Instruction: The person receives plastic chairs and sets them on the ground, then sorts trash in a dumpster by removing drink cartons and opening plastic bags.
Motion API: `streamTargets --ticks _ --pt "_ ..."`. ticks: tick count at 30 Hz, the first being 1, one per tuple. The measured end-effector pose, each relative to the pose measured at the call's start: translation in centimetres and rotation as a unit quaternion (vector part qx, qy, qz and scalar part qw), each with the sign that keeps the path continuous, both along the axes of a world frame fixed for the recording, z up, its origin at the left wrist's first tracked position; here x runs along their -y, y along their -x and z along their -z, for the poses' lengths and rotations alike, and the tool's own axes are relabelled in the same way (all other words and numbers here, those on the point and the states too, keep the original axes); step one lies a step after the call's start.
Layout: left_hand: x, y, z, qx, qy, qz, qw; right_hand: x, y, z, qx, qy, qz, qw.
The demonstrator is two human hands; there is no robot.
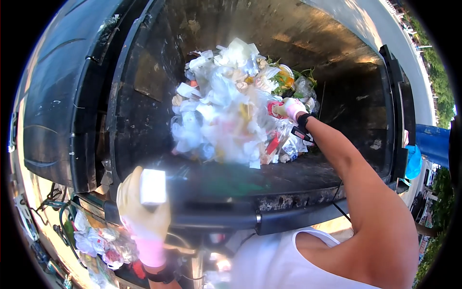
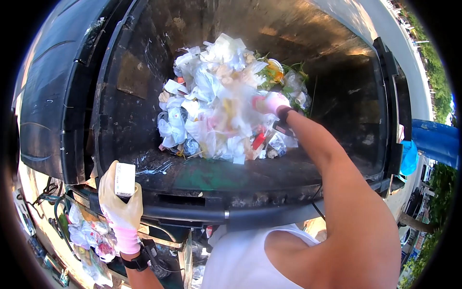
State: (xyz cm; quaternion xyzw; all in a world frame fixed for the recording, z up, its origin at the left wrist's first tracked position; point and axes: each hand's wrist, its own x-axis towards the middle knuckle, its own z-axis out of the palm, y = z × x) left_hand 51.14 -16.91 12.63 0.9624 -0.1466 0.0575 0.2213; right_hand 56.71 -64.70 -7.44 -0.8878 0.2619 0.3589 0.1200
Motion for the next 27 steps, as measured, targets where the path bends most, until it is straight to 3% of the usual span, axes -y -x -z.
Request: streamTargets --ticks 1,2,3,4,6,7,11,14,15,16,17,18,19,20,22,24,25,26,27 --pt "0.0 0.1 -0.1 -0.008 -0.002 -0.007 1.0 2.8 0.2 2.5 0.064 -0.107 0.071 0.99" --pt "-0.2 0.2 -0.1 -0.003 0.002 -0.007 1.0 2.1 -0.1 0.3 0.127 -0.213 0.139 0.959" --pt "-0.4 0.3 0.0 0.003 0.006 -0.008 1.0 2.4 -0.2 -2.8 0.109 -0.268 0.264 0.92" --pt "-0.6 0.4 0.1 0.009 0.01 -0.009 1.0 5.1 -0.4 -0.3 0.144 -0.337 0.36 0.858" --pt "-0.5 0.5 0.1 0.0 0.056 -0.034 0.998 5.1 -0.4 -4.0 0.235 -0.416 0.402 0.781" --pt "-0.4 0.6 0.1 -0.007 0.082 -0.057 0.995 3.7 0.0 -6.1 0.298 -0.448 0.357 0.764" --pt "-0.7 0.9 -0.5 -0.034 0.2 -0.082 0.976 2.2 -0.3 -8.0 0.281 -0.504 0.277 0.768" --pt "-1.3 1.2 -0.6 -0.058 0.277 -0.085 0.955 -3.3 0.1 -9.9 0.449 -0.408 0.182 0.774" --pt "-1.4 1.3 -0.7 -0.075 0.322 -0.102 0.938 -5.5 1.2 -9.7 0.468 -0.316 0.129 0.815" --pt "-1.5 1.7 -1.6 -0.086 0.348 -0.104 0.928 -8.5 3.8 -11.3 0.354 -0.243 0.06 0.901" --pt "-2.0 1.9 -1.2 -0.072 0.395 -0.104 0.91 -8.8 6.3 -8.4 0.177 -0.335 -0.078 0.922" --pt "-2.4 2.1 -0.8 -0.057 0.44 -0.102 0.89 -11.0 8.3 -10.5 0.02 -0.283 -0.311 0.907" --pt "-3.0 2.5 -0.5 -0.031 0.47 -0.111 0.875 -11.8 9.9 -9.3 0.045 -0.273 -0.185 0.943" --pt "-3.4 3.3 -1.0 -0.008 0.501 -0.116 0.858 -12.9 9.0 -11.6 0.011 -0.291 -0.173 0.941" --pt "-4.4 6.0 -2.4 -0.016 0.585 -0.138 0.799 -12.5 7.5 -10.5 0.107 -0.312 -0.118 0.937" --pt "-6.0 8.3 -1.6 0.013 0.675 -0.13 0.726 -15.2 6.8 -16.7 0.182 -0.352 -0.172 0.902" --pt "-6.2 10.1 -2.7 -0.015 0.701 -0.155 0.696 -15.4 5.9 -16.2 0.225 -0.334 -0.177 0.898" --pt "-6.7 11.8 -2.5 -0.006 0.7 -0.178 0.691 -16.0 4.8 -15.6 0.265 -0.318 -0.186 0.891" --pt "-7.0 13.3 -1.6 0.012 0.697 -0.208 0.686 -18.4 4.7 -17.1 0.293 -0.378 -0.175 0.861"
